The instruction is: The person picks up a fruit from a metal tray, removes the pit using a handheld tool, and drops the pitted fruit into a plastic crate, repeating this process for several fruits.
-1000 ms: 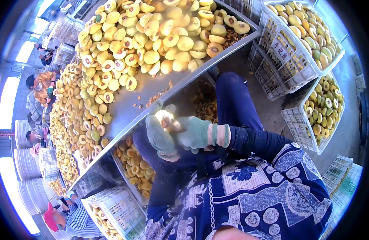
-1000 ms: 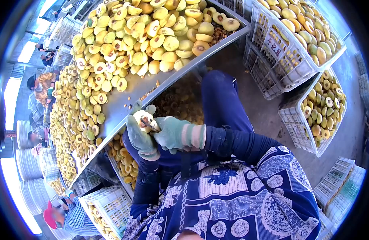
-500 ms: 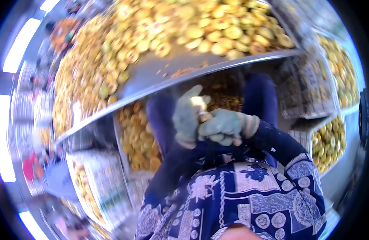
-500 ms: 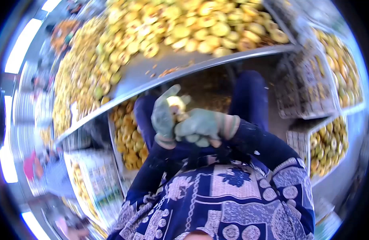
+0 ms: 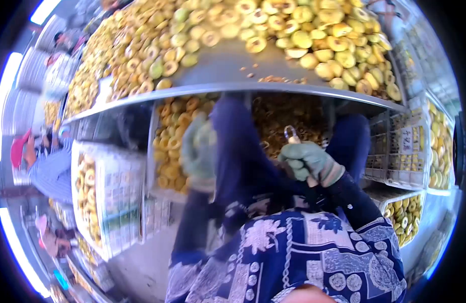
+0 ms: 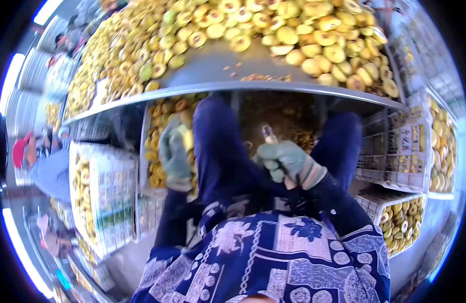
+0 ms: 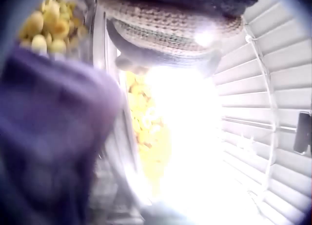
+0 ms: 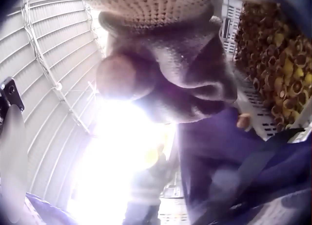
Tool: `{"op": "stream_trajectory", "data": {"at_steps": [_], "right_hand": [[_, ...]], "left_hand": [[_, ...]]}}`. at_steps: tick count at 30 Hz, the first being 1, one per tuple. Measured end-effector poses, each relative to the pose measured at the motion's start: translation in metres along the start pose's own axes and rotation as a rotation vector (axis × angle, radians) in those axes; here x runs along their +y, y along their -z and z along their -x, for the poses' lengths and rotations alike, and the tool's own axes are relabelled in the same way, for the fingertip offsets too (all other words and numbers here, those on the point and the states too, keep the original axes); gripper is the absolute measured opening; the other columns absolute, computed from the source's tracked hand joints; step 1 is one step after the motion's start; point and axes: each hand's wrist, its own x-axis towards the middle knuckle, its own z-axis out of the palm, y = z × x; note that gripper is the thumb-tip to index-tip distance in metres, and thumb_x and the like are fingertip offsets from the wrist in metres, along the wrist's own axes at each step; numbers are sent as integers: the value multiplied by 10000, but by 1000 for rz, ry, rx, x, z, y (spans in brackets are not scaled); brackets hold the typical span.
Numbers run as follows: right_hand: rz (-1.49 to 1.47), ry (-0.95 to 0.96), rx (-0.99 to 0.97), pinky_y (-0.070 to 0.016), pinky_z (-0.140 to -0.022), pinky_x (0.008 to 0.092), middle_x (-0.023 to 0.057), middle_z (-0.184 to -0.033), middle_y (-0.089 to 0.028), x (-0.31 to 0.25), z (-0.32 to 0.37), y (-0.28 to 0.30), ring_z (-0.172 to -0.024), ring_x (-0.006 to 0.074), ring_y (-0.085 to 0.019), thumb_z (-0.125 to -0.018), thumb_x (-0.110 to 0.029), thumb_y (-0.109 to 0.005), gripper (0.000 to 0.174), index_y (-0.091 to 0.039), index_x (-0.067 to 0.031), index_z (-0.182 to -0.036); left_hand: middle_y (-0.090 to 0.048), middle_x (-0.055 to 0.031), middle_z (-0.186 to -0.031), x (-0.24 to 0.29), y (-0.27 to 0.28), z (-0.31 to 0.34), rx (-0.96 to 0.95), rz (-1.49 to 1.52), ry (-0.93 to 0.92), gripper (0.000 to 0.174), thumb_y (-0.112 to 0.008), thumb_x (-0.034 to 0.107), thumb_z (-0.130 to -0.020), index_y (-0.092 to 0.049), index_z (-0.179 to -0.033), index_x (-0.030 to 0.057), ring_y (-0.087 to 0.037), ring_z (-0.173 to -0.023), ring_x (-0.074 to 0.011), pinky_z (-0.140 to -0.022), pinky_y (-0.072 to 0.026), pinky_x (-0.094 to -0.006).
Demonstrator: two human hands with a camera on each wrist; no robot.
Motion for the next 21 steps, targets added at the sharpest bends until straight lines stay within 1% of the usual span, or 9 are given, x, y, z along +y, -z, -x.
{"op": "stream_trajectory", "data": {"at_steps": [1, 2, 4, 8, 11, 15, 17, 20, 21], "right_hand": [[-22, 2, 51, -329, -375, 221, -39, -577, -471, 0, -3, 6, -413, 74, -422, -844, -209, -618, 174, -595, -39, -871], [-70, 1, 63, -296, -377, 210, -47, -558, -432, -1, -3, 8, -419, 65, -385, -877, -221, -594, 193, -584, -30, -856], [-92, 12, 120, -308, -371, 225, -32, -563, -466, -5, -6, 14, -409, 79, -409, -867, -220, -601, 189, -585, -35, -831], [-21, 67, 150, -362, -354, 305, 45, -545, -532, -15, -17, 16, -394, 137, -478, -804, -215, -647, 206, -587, -46, -702], [15, 154, 110, -366, -363, 297, 55, -551, -538, -25, -14, 19, -393, 153, -483, -791, -224, -636, 213, -609, -21, -732], [-41, 190, 106, -369, -365, 283, 58, -583, -554, -19, -26, 41, -398, 138, -492, -805, -245, -617, 245, -612, -1, -794], [-60, 192, 137, -371, -365, 282, 57, -574, -550, -26, -24, 47, -396, 139, -493, -808, -244, -610, 244, -612, 0, -792], [-47, 190, 169, -377, -364, 282, 56, -555, -541, -38, -18, 51, -389, 142, -492, -815, -242, -596, 243, -601, -1, -780], [-16, 187, 173, -381, -363, 282, 56, -546, -536, -43, -18, 50, -385, 144, -491, -819, -241, -589, 243, -588, -3, -769]], "left_hand": [[-631, -122, -1092, -35, 40, -17, -140, -43, 66, 241, -535, 134, -949, -603, -1145, 11, -583, -1044, -187, -933, -439, -301], [-636, -98, -1098, -42, 70, -32, -246, -788, -326, 274, -558, 166, -942, -609, -1130, -26, -577, -1025, -152, -919, -441, -292], [-645, -152, -1023, -25, 65, -55, -220, -1030, -424, 322, -617, 246, -891, -636, -1076, -16, -598, -1007, -296, -906, -453, -383], [-645, -176, -1042, -17, -26, -111, -282, -636, -45, 323, -627, 252, -861, -630, -1063, 1, -604, -1005, -294, -898, -455, -352], [-633, -207, -1047, -27, -104, -166, -450, -928, -330, 403, -617, 321, -858, -595, -1140, 33, -608, -971, -340, -864, -464, -392], [-639, -209, -1066, -84, -186, -224, -481, -993, -176, 491, -618, 383, -840, -572, -1183, 35, -608, -1009, -325, -880, -460, -382], [-637, -219, -1091, -123, -203, -240, -387, -1012, -361, 586, -638, 436, -800, -553, -1222, 40, -605, -1041, -320, -889, -458, -383], [-633, -222, -1110, -101, -225, -238, -587, -1165, -76, 662, -664, 470, -757, -543, -1245, 40, -607, -1048, -328, -889, -460, -390], [-644, -212, -1078, -104, -223, -239, -577, -1098, -185, 672, -696, 466, -727, -558, -1225, 36, -618, -1019, -333, -871, -469, -389]]}}
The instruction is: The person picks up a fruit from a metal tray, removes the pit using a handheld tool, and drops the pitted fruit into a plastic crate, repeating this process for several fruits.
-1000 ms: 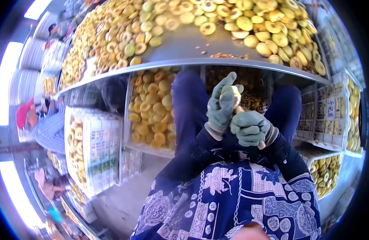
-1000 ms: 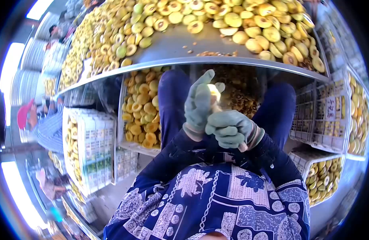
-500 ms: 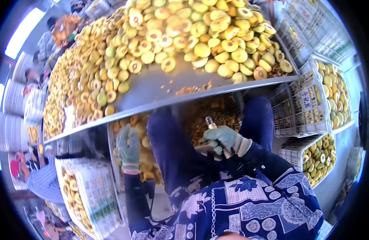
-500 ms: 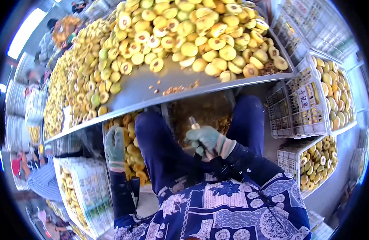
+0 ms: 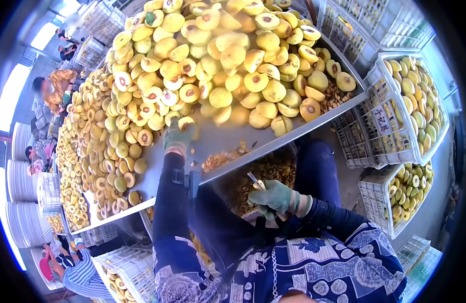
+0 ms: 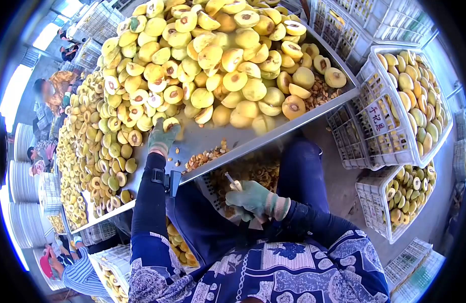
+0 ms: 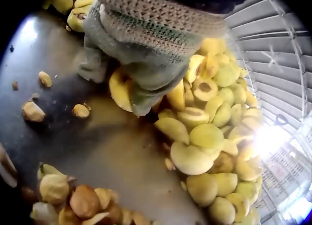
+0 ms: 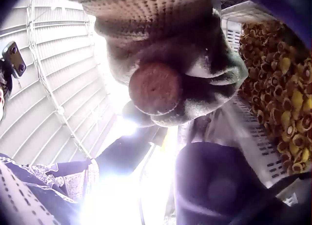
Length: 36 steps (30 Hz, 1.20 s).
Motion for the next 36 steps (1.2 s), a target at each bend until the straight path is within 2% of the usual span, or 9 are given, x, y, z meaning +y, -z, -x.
{"op": "stream_trajectory", "data": {"at_steps": [5, 7, 8, 13, 17, 27, 30, 32, 36], "right_hand": [[121, -18, -17, -400, -376, 284, 54, -556, -544, -20, -1, -1, -395, 150, -502, -840, -224, -571, 218, -533, -19, -777], [186, 191, 98, -425, -393, 277, 45, -591, -562, -21, -6, -7, -422, 139, -524, -852, -229, -566, 203, -552, -28, -873], [133, 190, 115, -438, -404, 273, 39, -610, -570, -27, -2, -12, -437, 132, -531, -858, -231, -569, 201, -560, -40, -920], [261, 428, 194, -485, -465, 281, 38, -732, -620, -38, 23, -28, -520, 117, -579, -882, -222, -582, 221, -578, -70, -1042], [776, 950, 445, -507, -667, 429, 177, -839, -653, 11, 2, -14, -746, 347, -644, -825, -227, -615, 291, -558, -40, -1041], [847, 760, 423, -486, -721, 467, 228, -839, -631, 28, 48, -32, -821, 409, -614, -805, -217, -605, 281, -537, -29, -1002], [789, 700, 335, -507, -609, 428, 180, -806, -646, 25, 58, -38, -705, 350, -645, -829, -221, -588, 278, -529, -41, -1032], [469, 196, 79, -488, -455, 367, 112, -752, -640, 1, 91, -48, -547, 251, -626, -869, -248, -555, 270, -522, -56, -1056], [539, 115, 11, -435, -343, 316, 61, -694, -608, -1, 90, -45, -444, 165, -565, -892, -265, -521, 264, -514, -70, -1070]], "left_hand": [[-649, -209, -1082, 8, 11, 19, -230, 28, 1, 672, -672, 472, -741, -543, -1250, 53, -631, -998, -347, -862, -491, -403], [-682, -166, -988, 44, 39, 61, -352, 549, 162, 538, -699, 343, -772, -570, -1194, 35, -670, -884, -280, -759, -531, -361], [-689, -136, -928, 36, 32, 73, -231, 562, -57, 405, -681, 222, -814, -578, -1140, 5, -662, -765, -201, -684, -538, -312], [-600, -109, -1122, 79, 46, 167, -397, 1175, -276, 401, -524, 205, -919, -499, -1241, -31, -575, -1024, -162, -873, -474, -299], [-607, -133, -1124, 98, 44, 208, -340, 1524, -105, 539, -453, 400, -966, -497, -1266, -45, -585, -1006, -199, -913, -454, -321], [-638, -147, -999, 106, 25, 250, 128, 1173, -237, 536, -439, 416, -971, -555, -1157, -72, -603, -869, -204, -818, -476, -307], [-637, -157, -1024, 114, 31, 261, 101, 1456, -132, 538, -440, 420, -972, -554, -1149, -74, -618, -899, -234, -842, -488, -332], [-632, -167, -1054, 114, 32, 265, 102, 1495, -162, 544, -442, 425, -974, -547, -1152, -78, -624, -961, -276, -876, -496, -371], [-624, -181, -1090, 111, 32, 268, 108, 1494, -140, 534, -456, 413, -973, -540, -1162, -79, -627, -987, -308, -873, -513, -389]]}}
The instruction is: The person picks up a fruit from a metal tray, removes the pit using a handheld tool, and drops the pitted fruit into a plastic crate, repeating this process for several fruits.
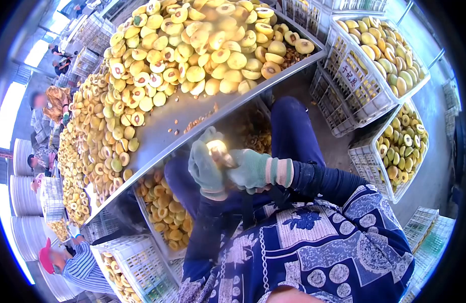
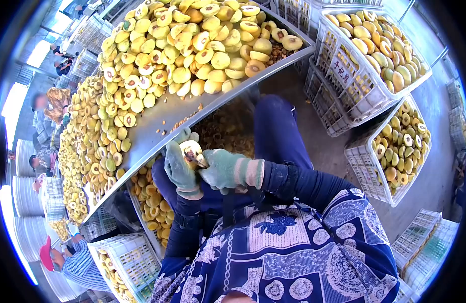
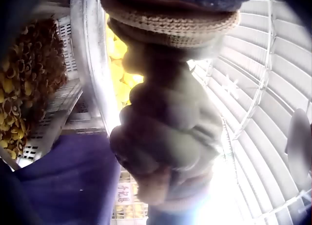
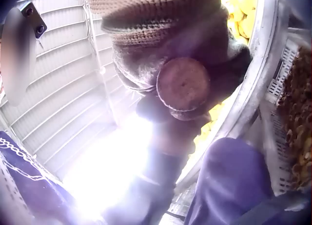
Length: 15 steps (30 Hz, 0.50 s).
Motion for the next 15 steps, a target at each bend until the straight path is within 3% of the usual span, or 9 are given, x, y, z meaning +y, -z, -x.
{"op": "stream_trajectory", "data": {"at_steps": [3, 5, 9, 11, 13, 15], "right_hand": [[161, -10, -42, -437, -334, 324, 57, -625, -576, -1, 5, 4, -417, 162, -541, -884, -252, -511, 233, -531, -57, -1010], [52, -31, -118, -408, -311, 306, 37, -582, -539, 4, 4, 8, -395, 147, -518, -868, -240, -525, 195, -554, -56, -926], [-78, -43, -264, -384, -296, 297, 30, -559, -509, 14, 6, 16, -381, 140, -500, -859, -244, -540, 192, -567, -54, -850], [-386, 23, -391, -372, -283, 294, 29, -558, -510, 29, -8, 15, -373, 133, -495, -848, -244, -548, 190, -572, -55, -836], [-360, 0, -368, -345, -273, 282, 21, -548, -497, 27, -7, 10, -359, 126, -466, -842, -250, -557, 205, -577, -46, -827], [38, -79, -159, -306, -264, 277, 18, -537, -481, 22, -11, 4, -335, 127, -425, -837, -252, -566, 206, -585, -47, -825]], "left_hand": [[-626, -187, -1094, 2, 9, -2, -77, -23, 118, 498, -482, 382, -970, -563, -1136, -82, -642, -951, -301, -830, -532, -372], [-630, -193, -1091, 4, 14, -3, -139, -113, 218, 470, -502, 357, -967, -587, -1104, -84, -653, -922, -303, -816, -543, -370], [-636, -193, -1079, 2, 12, -3, -155, -56, 179, 468, -515, 353, -962, -595, -1093, -90, -657, -920, -310, -804, -551, -372], [-637, -192, -1078, 3, 12, -1, -140, -38, 242, 463, -532, 352, -955, -598, -1079, -89, -656, -925, -311, -796, -553, -362], [-637, -192, -1079, -6, 13, 5, -61, -67, 229, 452, -556, 345, -944, -600, -1075, -86, -658, -915, -310, -792, -554, -359], [-637, -190, -1082, -7, 16, 5, -28, -74, 291, 436, -574, 326, -938, -601, -1080, -85, -661, -901, -303, -786, -555, -351]]}}
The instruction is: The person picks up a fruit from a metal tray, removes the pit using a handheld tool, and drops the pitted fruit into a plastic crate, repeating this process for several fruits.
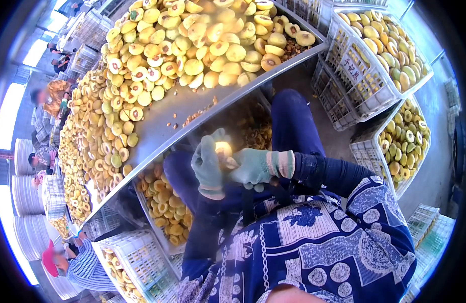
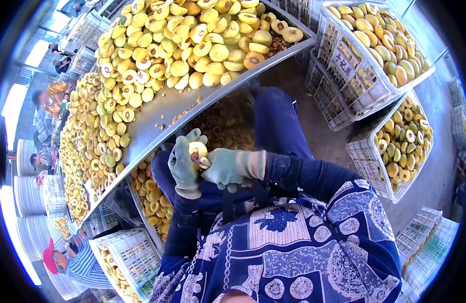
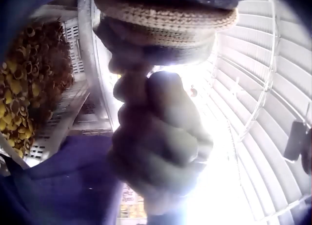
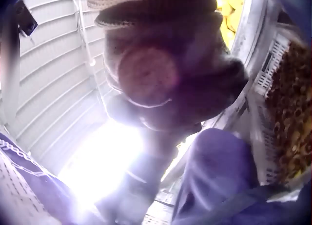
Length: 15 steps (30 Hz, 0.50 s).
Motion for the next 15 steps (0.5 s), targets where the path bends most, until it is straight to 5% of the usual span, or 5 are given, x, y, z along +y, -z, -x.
{"op": "stream_trajectory", "data": {"at_steps": [2, 5, 8, 13, 15], "right_hand": [[-41, 1, -11, -296, -271, 257, 7, -533, -478, -1, 4, 0, -324, 114, -395, -852, -258, -568, 222, -589, -40, -814], [-557, 62, -389, -324, -312, 193, -47, -531, -460, 15, -2, 2, -343, 44, -384, -899, -245, -553, 234, -591, -25, -831], [-814, 139, -506, -325, -311, 188, -61, -518, -446, 18, -9, -7, -342, 28, -377, -913, -227, -547, 227, -597, -12, -862], [-1285, 294, -857, -313, -300, 181, -75, -505, -424, 36, -28, -26, -322, 24, -346, -1011, -247, -384, 340, -577, 32, -991], [-1332, 325, -931, -300, -297, 185, -78, -504, -414, 39, -34, -32, -319, 24, -329, -1012, -250, -380, 345, -571, 37, -1006]], "left_hand": [[-642, -180, -1073, 2, 2, 0, -5, 51, 118, 435, -574, 324, -938, -602, -1084, -85, -664, -888, -290, -771, -556, -342], [-651, -165, -1061, -2, -2, 5, -6, 30, -22, 459, -551, 354, -946, -602, -1092, -78, -666, -888, -258, -731, -560, -325], [-637, -132, -1105, 2, -1, 3, -41, 96, -35, 497, -518, 398, -954, -579, -1139, -59, -661, -909, -227, -588, -557, -256], [-670, -93, -976, 19, -15, 9, 68, 204, 5, 389, -519, 314, -961, -632, -1086, -36, -585, -746, -91, -630, -445, -185], [-670, -103, -959, 19, -17, 10, 73, 250, -36, 378, -537, 304, -951, -631, -1068, -43, -593, -741, -111, -632, -459, -206]]}}
